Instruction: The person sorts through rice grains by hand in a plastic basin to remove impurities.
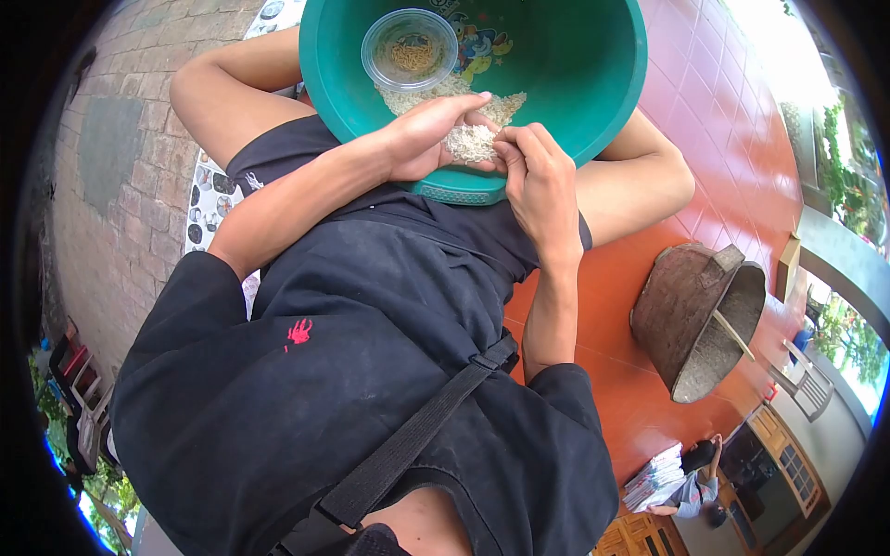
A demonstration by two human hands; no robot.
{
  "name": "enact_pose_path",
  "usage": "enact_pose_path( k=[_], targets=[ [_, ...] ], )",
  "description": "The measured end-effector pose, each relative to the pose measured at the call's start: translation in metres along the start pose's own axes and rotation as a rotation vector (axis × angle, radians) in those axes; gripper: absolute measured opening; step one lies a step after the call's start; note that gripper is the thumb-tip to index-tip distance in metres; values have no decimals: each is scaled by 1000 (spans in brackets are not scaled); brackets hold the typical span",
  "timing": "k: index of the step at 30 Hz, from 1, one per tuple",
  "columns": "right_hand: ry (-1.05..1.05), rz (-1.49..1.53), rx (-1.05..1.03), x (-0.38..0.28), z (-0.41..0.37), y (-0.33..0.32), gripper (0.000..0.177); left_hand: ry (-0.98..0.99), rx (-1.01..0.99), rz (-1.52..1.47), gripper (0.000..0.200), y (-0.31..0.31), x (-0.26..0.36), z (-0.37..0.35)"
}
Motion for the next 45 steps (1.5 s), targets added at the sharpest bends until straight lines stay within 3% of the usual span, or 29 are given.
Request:
enact_pose_path(
  k=[6,8,14,18,31,33,38,45],
  targets=[
    [-77,61,-48,-24,9,4,11,0,77,27,40,-5,-1,-1],
    [-331,-63,79,-63,11,-2,12,70,-20,80,34,10,14,-9],
    [-539,-29,264,-107,50,5,18,45,21,88,36,12,17,-12],
    [-460,229,195,-101,66,10,19,96,-15,48,34,16,22,-12],
    [-381,135,262,-71,55,-14,8,58,-45,1,39,7,10,1],
    [-213,187,226,-45,52,-15,8,-62,-26,14,34,2,0,-1],
    [-219,106,7,-21,33,11,11,64,38,30,34,6,10,-3],
    [-236,74,-9,-8,13,7,14,29,40,-7,38,1,7,-1]
  ],
)
Point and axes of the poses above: each hand's wrist, its own z-axis towards the middle knuckle, its own y-axis out of the palm, x = y × z, the point moved 10 cm from there along z, towards the middle knuckle, and after that the axes turned 13 degrees about y, right-handed, at the moved point
